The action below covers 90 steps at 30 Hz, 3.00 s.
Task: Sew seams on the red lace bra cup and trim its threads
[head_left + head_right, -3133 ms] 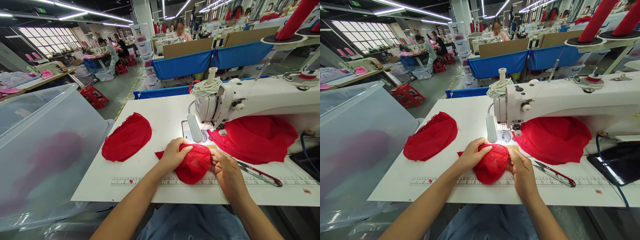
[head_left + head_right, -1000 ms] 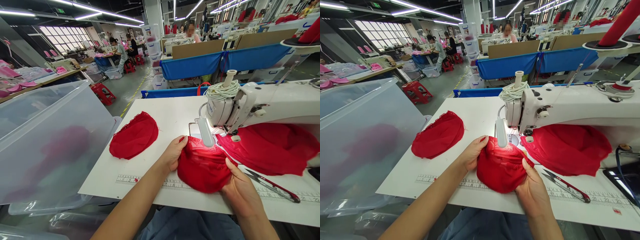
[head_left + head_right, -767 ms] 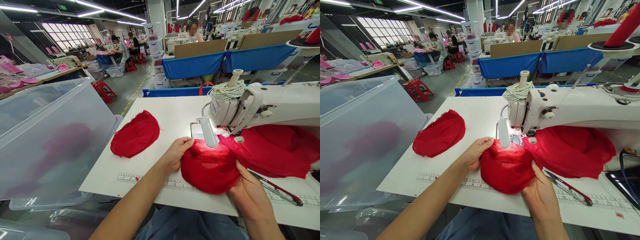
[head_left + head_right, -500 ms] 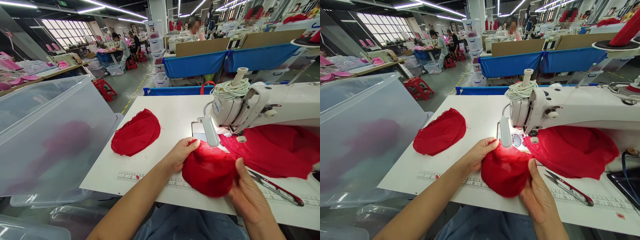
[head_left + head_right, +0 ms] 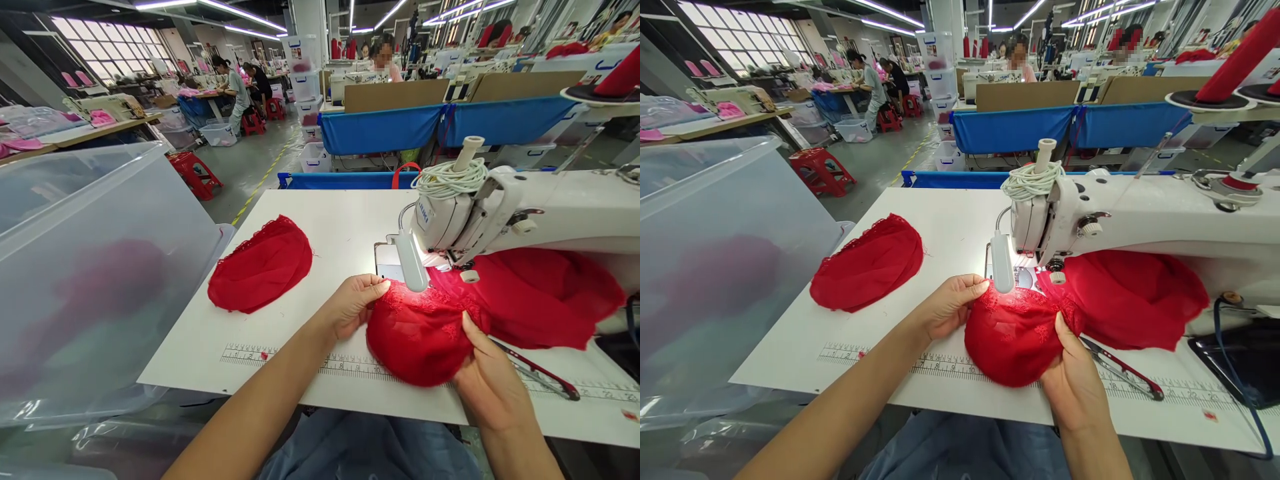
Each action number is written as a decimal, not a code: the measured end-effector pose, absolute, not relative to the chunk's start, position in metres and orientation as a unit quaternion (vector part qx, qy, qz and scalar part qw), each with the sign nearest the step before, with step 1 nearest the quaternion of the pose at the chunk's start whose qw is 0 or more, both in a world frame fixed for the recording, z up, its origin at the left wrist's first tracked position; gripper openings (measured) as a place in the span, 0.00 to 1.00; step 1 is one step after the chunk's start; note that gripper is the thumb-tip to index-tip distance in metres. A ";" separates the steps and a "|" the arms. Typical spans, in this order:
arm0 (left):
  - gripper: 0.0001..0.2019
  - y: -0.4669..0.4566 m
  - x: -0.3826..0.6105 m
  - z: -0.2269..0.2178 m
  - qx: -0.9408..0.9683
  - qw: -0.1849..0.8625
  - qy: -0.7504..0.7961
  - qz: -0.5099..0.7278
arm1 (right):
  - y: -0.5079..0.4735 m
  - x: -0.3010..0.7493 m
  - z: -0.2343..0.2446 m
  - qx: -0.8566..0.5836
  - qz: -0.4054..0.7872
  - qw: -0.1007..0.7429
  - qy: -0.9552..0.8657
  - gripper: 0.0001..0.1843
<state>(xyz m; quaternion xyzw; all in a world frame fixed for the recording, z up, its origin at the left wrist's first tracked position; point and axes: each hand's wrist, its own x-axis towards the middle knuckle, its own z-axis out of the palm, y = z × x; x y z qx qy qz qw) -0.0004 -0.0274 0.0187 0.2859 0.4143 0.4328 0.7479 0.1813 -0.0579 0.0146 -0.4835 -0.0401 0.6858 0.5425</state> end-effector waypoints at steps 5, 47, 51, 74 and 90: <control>0.21 -0.027 0.000 0.017 0.280 0.740 0.414 0.450 | -0.058 0.183 0.007 -0.493 0.685 0.532 -0.065 0.13; 0.19 -0.030 0.003 0.018 0.347 0.758 0.354 0.424 | -0.061 0.156 0.014 -0.434 0.691 0.575 -0.055 0.36; 0.19 -0.030 0.003 0.019 0.351 0.754 0.360 0.423 | -0.062 0.155 0.016 -0.432 0.687 0.581 -0.065 0.33; 0.24 -0.031 -0.003 0.022 0.351 0.768 0.352 0.403 | -0.054 0.182 0.016 -0.483 0.647 0.590 -0.022 0.16; 0.22 -0.031 0.001 0.017 0.288 0.795 0.322 0.425 | -0.060 0.168 0.018 -0.447 0.660 0.599 -0.084 0.34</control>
